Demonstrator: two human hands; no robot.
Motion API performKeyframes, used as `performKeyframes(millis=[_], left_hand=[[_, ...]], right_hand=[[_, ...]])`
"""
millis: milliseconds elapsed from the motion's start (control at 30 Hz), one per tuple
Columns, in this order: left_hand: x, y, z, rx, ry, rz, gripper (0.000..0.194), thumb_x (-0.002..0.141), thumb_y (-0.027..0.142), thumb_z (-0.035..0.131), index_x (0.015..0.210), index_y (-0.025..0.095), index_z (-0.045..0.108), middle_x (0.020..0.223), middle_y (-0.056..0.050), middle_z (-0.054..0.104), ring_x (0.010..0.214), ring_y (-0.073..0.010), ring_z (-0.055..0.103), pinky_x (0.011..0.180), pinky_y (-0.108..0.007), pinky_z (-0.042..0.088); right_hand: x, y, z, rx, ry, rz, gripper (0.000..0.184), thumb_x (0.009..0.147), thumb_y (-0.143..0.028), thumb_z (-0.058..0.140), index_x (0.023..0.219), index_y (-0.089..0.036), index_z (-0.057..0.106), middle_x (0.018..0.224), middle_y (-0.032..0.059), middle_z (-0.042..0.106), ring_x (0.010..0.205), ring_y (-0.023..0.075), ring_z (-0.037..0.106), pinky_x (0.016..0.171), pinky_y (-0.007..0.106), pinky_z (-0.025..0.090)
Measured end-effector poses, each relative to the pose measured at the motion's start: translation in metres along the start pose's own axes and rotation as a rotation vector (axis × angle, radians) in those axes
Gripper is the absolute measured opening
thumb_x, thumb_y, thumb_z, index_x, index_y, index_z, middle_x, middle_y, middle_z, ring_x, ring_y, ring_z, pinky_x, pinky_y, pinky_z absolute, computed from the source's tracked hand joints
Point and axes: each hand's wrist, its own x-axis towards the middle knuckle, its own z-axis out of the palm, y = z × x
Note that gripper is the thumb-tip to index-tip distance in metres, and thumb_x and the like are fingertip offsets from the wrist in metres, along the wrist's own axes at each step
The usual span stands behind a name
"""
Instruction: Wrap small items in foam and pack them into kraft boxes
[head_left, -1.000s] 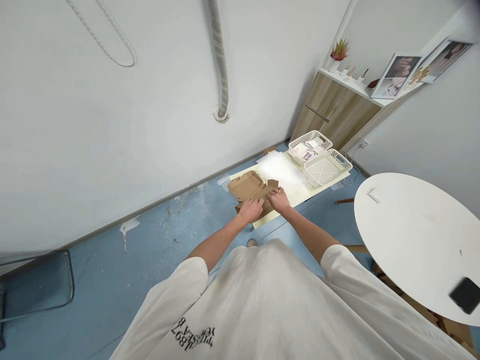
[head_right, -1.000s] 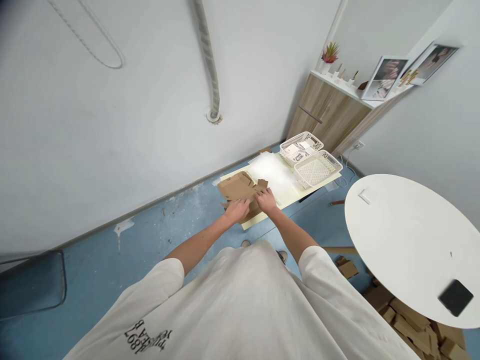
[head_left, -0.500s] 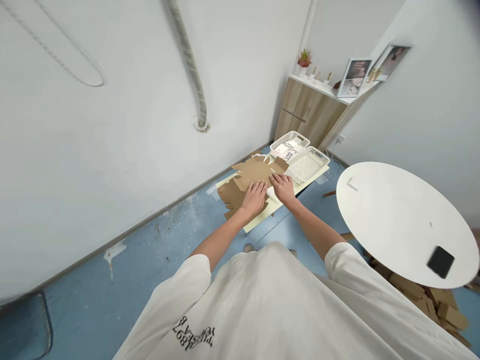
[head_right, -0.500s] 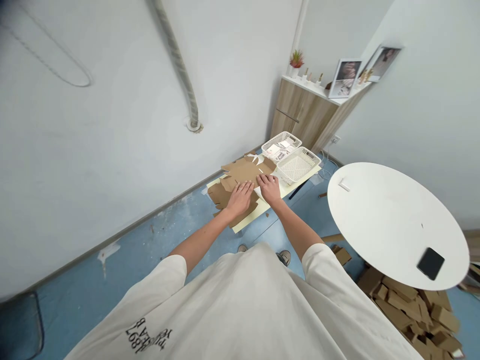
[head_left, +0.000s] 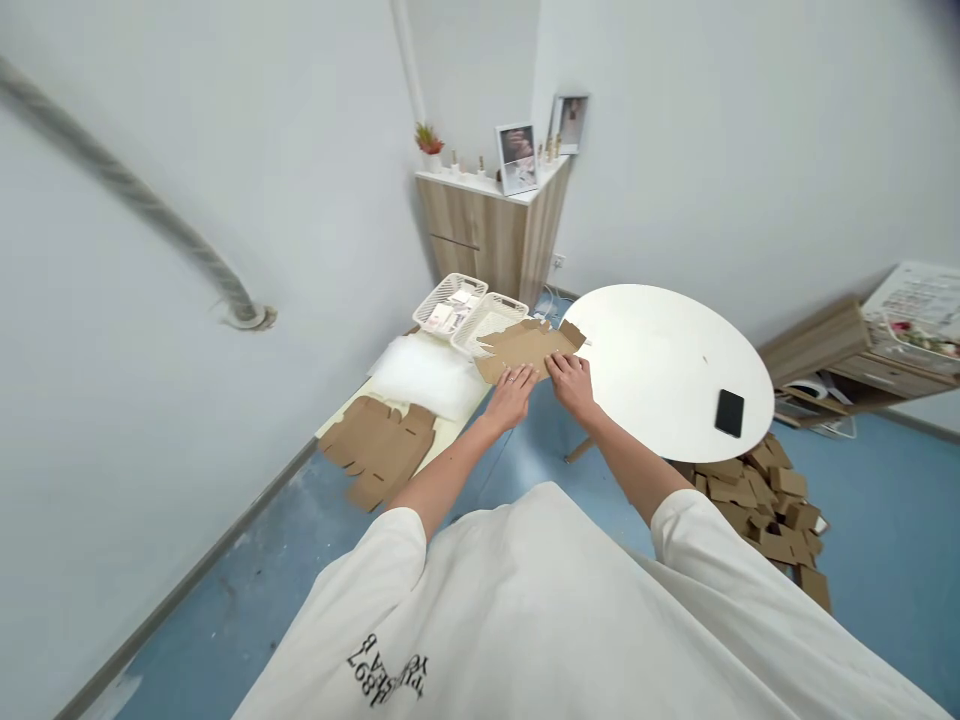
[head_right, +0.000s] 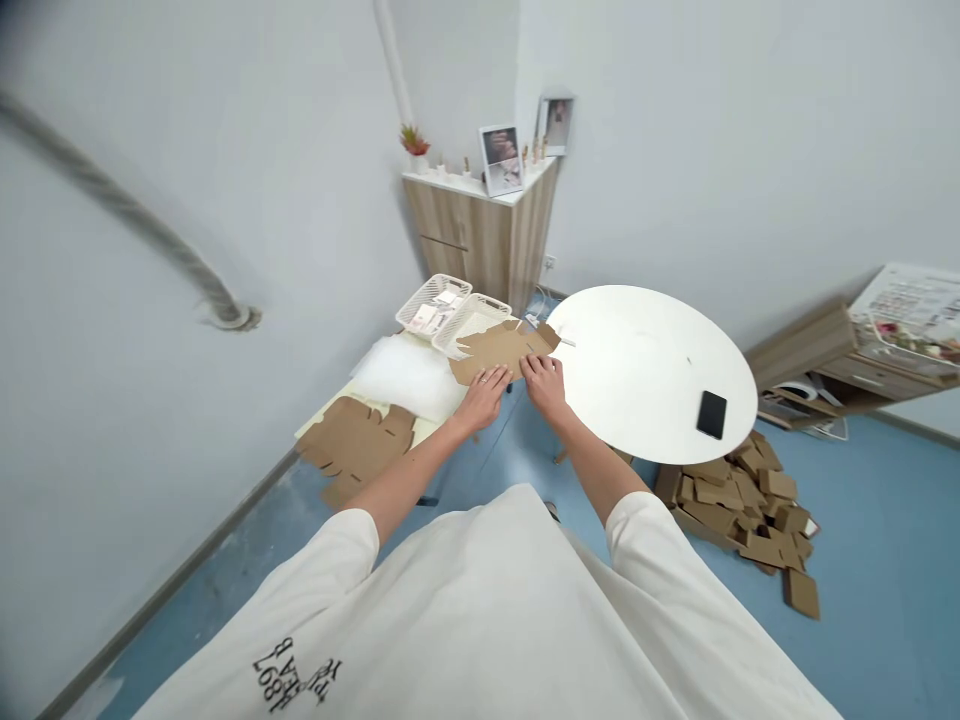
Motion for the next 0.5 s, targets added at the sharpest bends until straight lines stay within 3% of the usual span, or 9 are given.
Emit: performKeyframes(millis=[233, 367, 500], left_hand=[[0.099, 0.098, 0.053, -0.04, -0.075, 0.116, 0.063, 0.096, 0.013, 0.036, 0.158, 0.022, 0.032, 0.162, -0.01, 0.037, 0.151, -0.0241, 0.029, 0.125, -0.048, 0.02], [0.142, 0.139, 0.082, -0.065, -0.137, 0.201, 0.058, 0.098, 0.014, 0.035, 0.156, 0.022, 0.036, 0.16, -0.011, 0.04, 0.15, -0.0246, 0.031, 0.124, -0.048, 0.021], [0.174, 0.163, 0.111, -0.085, -0.204, 0.283, 0.052, 0.101, 0.018, 0.034, 0.153, 0.021, 0.04, 0.158, -0.012, 0.042, 0.148, -0.0246, 0.034, 0.122, -0.047, 0.024]], right_hand=[[-0.07, 0.134, -0.022, -0.021, -0.009, 0.189, 0.062, 0.097, -0.017, 0.034, 0.159, -0.02, 0.034, 0.156, 0.0142, 0.043, 0.133, 0.0364, 0.037, 0.108, 0.051, 0.021], [-0.107, 0.186, -0.024, -0.033, -0.018, 0.303, 0.062, 0.096, -0.018, 0.035, 0.158, -0.018, 0.034, 0.155, 0.0157, 0.043, 0.132, 0.0369, 0.037, 0.107, 0.051, 0.022], [-0.134, 0.222, -0.015, -0.031, -0.059, 0.424, 0.062, 0.096, -0.018, 0.035, 0.157, -0.017, 0.037, 0.152, 0.0177, 0.047, 0.129, 0.0376, 0.04, 0.105, 0.052, 0.024]])
